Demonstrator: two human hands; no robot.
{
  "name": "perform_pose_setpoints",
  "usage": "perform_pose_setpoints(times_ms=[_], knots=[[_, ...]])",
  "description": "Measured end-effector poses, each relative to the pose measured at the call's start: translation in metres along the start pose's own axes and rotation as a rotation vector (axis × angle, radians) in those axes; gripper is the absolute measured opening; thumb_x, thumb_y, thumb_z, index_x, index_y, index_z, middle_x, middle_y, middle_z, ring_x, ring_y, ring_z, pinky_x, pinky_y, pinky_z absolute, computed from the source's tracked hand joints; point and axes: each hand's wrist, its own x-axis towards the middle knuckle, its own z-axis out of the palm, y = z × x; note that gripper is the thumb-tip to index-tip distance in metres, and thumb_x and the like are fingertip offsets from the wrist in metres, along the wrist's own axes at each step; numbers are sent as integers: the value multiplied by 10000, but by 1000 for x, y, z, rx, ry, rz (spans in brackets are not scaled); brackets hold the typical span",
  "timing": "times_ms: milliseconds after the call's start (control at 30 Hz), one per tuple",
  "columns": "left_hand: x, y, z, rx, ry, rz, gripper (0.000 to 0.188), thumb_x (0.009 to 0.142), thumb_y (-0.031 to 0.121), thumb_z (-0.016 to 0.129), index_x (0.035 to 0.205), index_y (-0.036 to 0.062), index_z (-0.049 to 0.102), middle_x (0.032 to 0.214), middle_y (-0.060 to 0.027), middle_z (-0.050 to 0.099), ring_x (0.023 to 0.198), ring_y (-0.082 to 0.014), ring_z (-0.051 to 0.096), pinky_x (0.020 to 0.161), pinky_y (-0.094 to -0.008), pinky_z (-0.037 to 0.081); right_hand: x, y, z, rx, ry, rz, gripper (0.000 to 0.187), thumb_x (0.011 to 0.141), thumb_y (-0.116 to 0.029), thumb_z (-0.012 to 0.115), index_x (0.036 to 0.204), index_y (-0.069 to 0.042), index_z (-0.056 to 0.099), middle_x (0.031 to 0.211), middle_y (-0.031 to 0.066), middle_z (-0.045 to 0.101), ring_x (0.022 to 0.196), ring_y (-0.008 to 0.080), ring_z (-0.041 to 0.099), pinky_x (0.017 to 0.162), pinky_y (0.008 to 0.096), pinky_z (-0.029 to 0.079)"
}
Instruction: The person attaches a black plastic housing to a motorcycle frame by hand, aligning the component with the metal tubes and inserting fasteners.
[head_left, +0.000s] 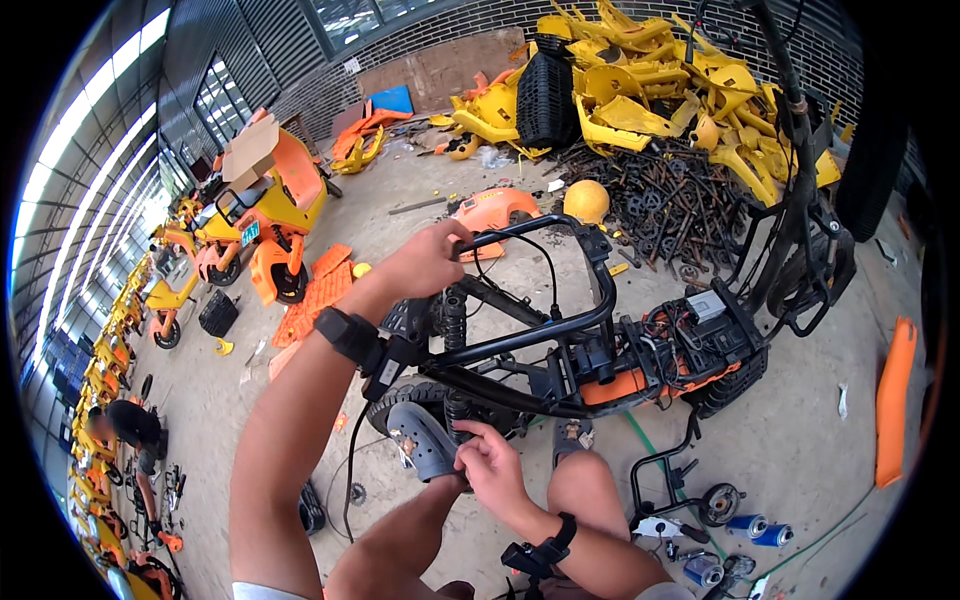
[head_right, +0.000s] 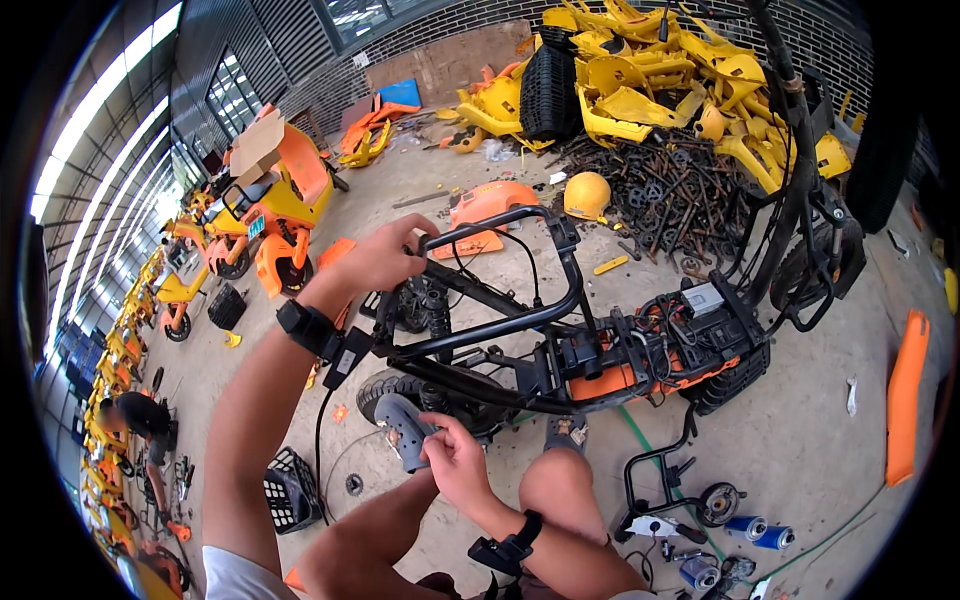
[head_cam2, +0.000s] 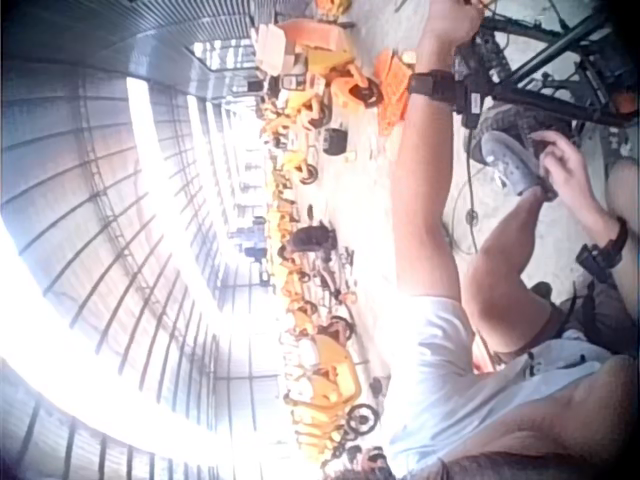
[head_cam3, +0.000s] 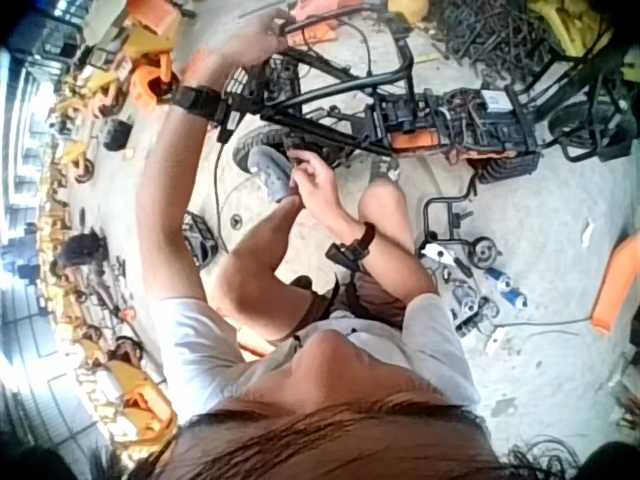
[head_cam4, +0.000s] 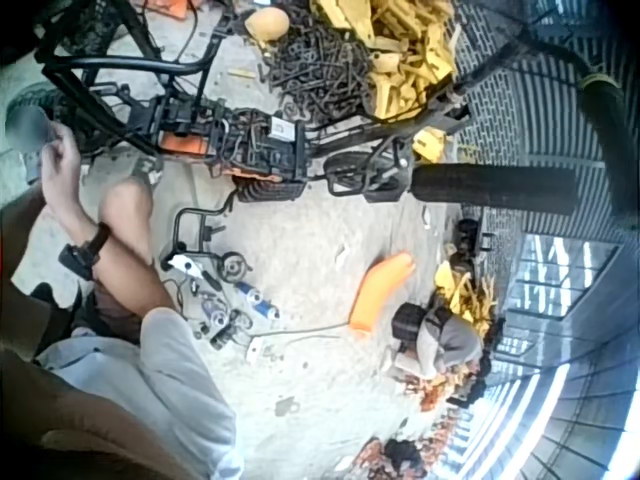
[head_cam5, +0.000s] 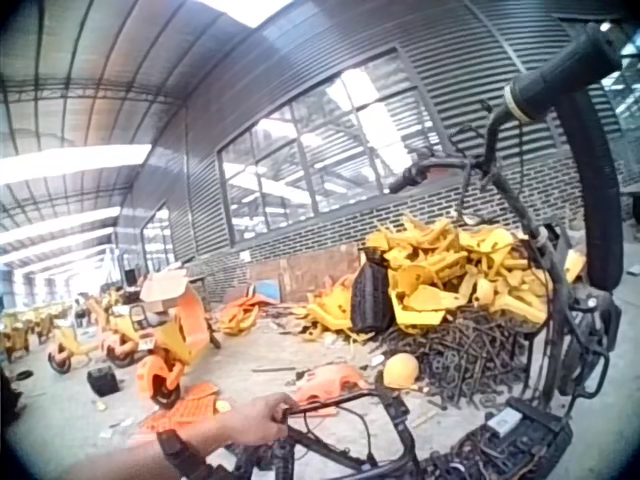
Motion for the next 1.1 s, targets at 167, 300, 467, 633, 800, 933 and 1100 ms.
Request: perform_pose_setpoints(times_ms=[167, 300, 467, 633, 800, 933, 1100], knots=[[-27, 36, 31, 129, 118, 289, 356, 758, 29, 553, 1111, 53, 518, 761, -137, 551, 667, -320, 566, 647, -387, 473, 6, 13, -3, 26, 40, -34, 336, 897, 10, 499, 1221, -46, 564, 749, 25, 606, 621, 42, 504, 559, 190, 384], [-64, 43, 47, 400, 315, 644, 271, 792, 48, 593, 1055, 84, 536, 787, -108, 565, 719, -297, 585, 611, -424, 479, 3, 13, 0, -3, 51, -16, 314, 894, 16, 522, 1200, -30, 572, 752, 20, 594, 685, 73, 560, 646, 220, 447], [-121, 31, 50, 669, 274, 930, 325, 742, 116, 589, 1057, 63, 525, 818, -40, 532, 767, -204, 547, 632, -325, 494, 0, 11, 2, -24, 56, -23, 308, 893, 25, 526, 1192, -29, 576, 732, 10, 576, 680, 70, 560, 643, 220, 452], [-167, -8, 50, 348, 455, 879, 309, 746, -14, 689, 1040, 41, 610, 971, -92, 582, 756, -219, 558, 647, -299, 496, 1, 18, 2, -47, 50, -38, 308, 901, 16, 522, 1202, -30, 572, 732, 9, 576, 664, 62, 550, 633, 216, 450], [-203, -34, 46, 164, 784, 503, 246, 825, -58, 654, 1057, 23, 656, 897, -109, 533, 751, -183, 561, 604, -250, 445, -3, 17, 6, -63, 15, -50, 323, 908, 8, 495, 1221, -35, 559, 743, 13, 598, 603, 26, 486, 541, 186, 374], [-197, -74, 38, -427, 702, 81, 178, 955, 56, 548, 1116, -17, 572, 832, -44, 560, 623, -71, 524, 533, -211, 427, -2, 20, 8, -61, -24, -76, 335, 908, 4, 484, 1234, -38, 552, 751, 15, 603, 580, 12, 458, 503, 170, 338], [-151, -120, 22, -598, 656, -15, 167, 941, 51, 564, 1068, -57, 550, 779, -42, 553, 619, -97, 573, 532, -253, 526, -3, 22, 11, -36, -24, -86, 320, 925, -13, 480, 1234, -45, 559, 732, 8, 586, 549, 15, 441, 482, 165, 328]])
